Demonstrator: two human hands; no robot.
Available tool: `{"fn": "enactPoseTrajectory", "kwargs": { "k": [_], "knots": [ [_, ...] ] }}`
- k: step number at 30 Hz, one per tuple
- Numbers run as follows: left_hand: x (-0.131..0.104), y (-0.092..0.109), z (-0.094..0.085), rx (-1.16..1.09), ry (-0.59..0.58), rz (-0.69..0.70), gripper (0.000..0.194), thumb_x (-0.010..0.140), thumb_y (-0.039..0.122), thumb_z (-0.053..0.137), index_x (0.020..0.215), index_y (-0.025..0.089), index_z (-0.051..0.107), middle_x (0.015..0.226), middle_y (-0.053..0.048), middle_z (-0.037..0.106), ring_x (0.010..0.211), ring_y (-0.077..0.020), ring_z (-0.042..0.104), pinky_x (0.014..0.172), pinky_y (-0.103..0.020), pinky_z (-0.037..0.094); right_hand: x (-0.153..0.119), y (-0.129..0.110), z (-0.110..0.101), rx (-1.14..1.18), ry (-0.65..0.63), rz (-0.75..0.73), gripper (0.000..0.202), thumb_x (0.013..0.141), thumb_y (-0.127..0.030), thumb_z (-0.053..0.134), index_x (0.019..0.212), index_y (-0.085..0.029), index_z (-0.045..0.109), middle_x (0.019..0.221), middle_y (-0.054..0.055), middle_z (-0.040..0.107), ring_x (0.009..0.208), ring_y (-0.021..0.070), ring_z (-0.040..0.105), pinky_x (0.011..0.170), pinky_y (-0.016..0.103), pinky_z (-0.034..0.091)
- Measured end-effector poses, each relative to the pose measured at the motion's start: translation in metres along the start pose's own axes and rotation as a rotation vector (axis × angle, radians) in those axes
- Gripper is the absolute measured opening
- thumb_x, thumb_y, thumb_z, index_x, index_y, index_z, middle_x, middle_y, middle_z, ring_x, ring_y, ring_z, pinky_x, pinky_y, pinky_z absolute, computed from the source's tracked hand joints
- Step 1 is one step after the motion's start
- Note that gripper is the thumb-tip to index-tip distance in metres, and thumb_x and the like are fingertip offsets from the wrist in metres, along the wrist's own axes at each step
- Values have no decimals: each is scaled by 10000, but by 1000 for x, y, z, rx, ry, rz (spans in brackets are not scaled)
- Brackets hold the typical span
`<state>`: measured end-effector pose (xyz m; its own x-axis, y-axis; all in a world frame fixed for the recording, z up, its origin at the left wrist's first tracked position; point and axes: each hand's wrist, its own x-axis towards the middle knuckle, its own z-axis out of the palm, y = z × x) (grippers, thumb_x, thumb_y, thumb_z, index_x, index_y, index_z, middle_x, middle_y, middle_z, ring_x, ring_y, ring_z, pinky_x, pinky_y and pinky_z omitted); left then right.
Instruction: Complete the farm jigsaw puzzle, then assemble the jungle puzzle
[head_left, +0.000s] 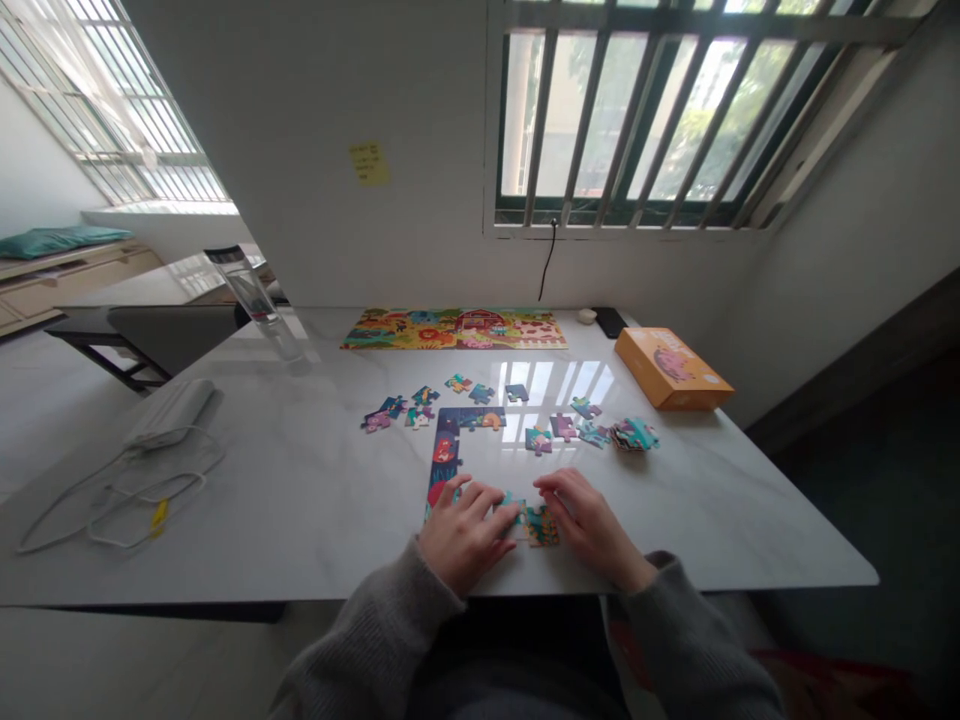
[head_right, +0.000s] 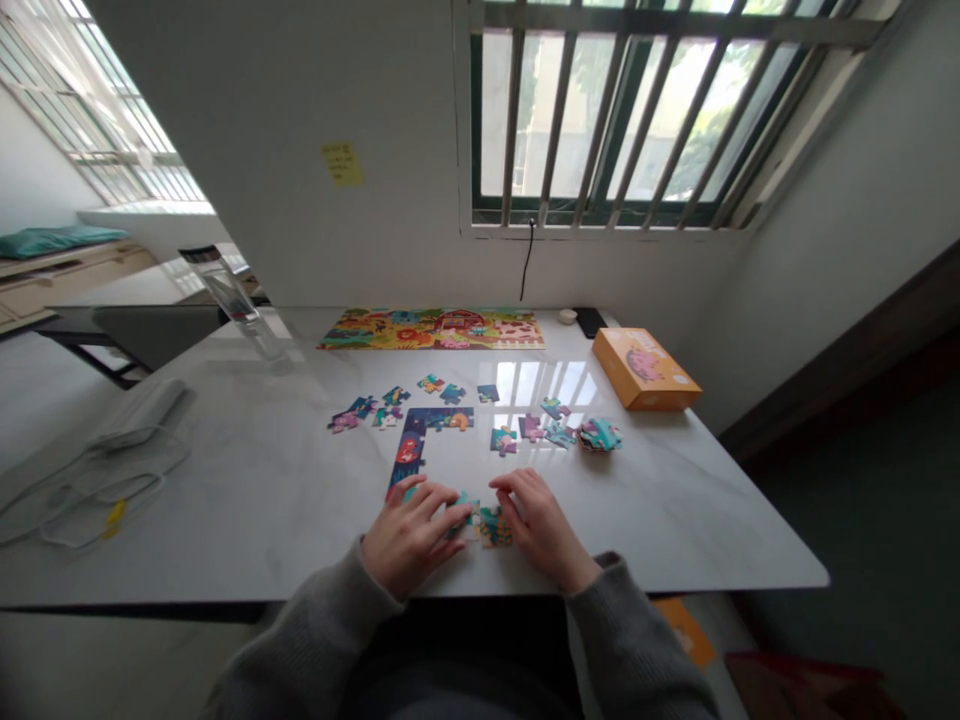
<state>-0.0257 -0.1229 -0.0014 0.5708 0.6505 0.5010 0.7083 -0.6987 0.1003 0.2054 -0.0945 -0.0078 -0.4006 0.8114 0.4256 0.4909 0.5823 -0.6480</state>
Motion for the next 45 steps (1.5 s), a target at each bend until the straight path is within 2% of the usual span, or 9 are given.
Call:
{"fn": "enactPoseTrajectory", "kwargs": {
  "k": [5, 12, 16, 20, 25, 32, 38, 42, 45],
  "knots": [
    [-1, 9, 7, 51, -14, -17, 301, 890, 306, 664, 1183, 262, 609, 1071, -59, 688, 984, -243, 607, 1031, -484, 352, -9, -3, 3, -194, -55, -29, 183, 967, -167, 502, 1079, -235, 629, 1000, 83, 660, 967, 255, 580, 860, 428, 493],
    [-9, 18, 13, 111, -36, -94, 288, 896, 266, 627, 1183, 279, 612, 1048, -67, 667, 1040, -263, 578, 1084, -526, 316, -14, -3, 6, -318, -112, -89, 132, 961, -218, 556, 1053, -240, 648, 1025, 90, 646, 975, 255, 564, 866, 427, 483],
    [-11, 20, 16, 113, -22, -100, 283, 913, 267, 587, 1194, 281, 621, 1085, -78, 661, 1075, -266, 567, 1096, -531, 316, -20, -8, 6, -335, -128, -78, 164, 952, -227, 567, 1102, -246, 632, 1082, 95, 638, 1013, 266, 562, 894, 439, 480],
    [-15, 23, 20, 89, -21, -94, 309, 929, 249, 545, 1227, 251, 626, 1166, -114, 647, 1111, -287, 560, 1061, -522, 370, -23, -18, -2, -308, -176, -51, 295, 886, -217, 641, 1178, -247, 611, 1163, 106, 618, 1097, 288, 540, 952, 472, 476],
    [-18, 28, 23, 11, -1, -109, 318, 951, 204, 504, 1234, 262, 638, 1210, -110, 652, 1095, -266, 572, 1058, -496, 398, -25, -20, -7, -288, -212, -66, 382, 860, -210, 657, 1233, -270, 600, 1188, 102, 622, 1134, 290, 540, 972, 481, 482],
    [-21, 29, 25, -4, -12, -111, 302, 949, 212, 502, 1202, 294, 647, 1282, -98, 643, 1152, -273, 566, 1110, -552, 324, -26, -15, -1, -316, -194, -50, 323, 910, -237, 630, 1228, -283, 596, 1179, 93, 625, 1118, 288, 548, 964, 478, 491],
    [-23, 30, 28, 5, 6, -95, 291, 950, 202, 500, 1186, 274, 654, 1302, -98, 635, 1177, -275, 556, 1116, -544, 295, -27, -17, -3, -302, -207, -48, 268, 929, -247, 621, 1194, -277, 607, 1163, 91, 629, 1110, 284, 551, 960, 480, 492],
    [-21, 32, 23, -35, 1, -125, 297, 947, 208, 517, 1200, 293, 648, 1208, -79, 667, 1086, -263, 578, 1045, -496, 359, -30, -14, -1, -277, -177, -71, 161, 965, -264, 582, 1120, -273, 625, 1149, 85, 636, 1103, 272, 555, 951, 473, 495],
    [-19, 31, 15, -35, 6, -163, 286, 943, 207, 517, 1196, 278, 632, 1120, -72, 680, 1021, -257, 590, 996, -480, 365, -33, -13, 2, -294, -165, -76, 154, 982, -250, 553, 1112, -271, 631, 1141, 81, 643, 1093, 268, 560, 941, 471, 494]
  ]
}}
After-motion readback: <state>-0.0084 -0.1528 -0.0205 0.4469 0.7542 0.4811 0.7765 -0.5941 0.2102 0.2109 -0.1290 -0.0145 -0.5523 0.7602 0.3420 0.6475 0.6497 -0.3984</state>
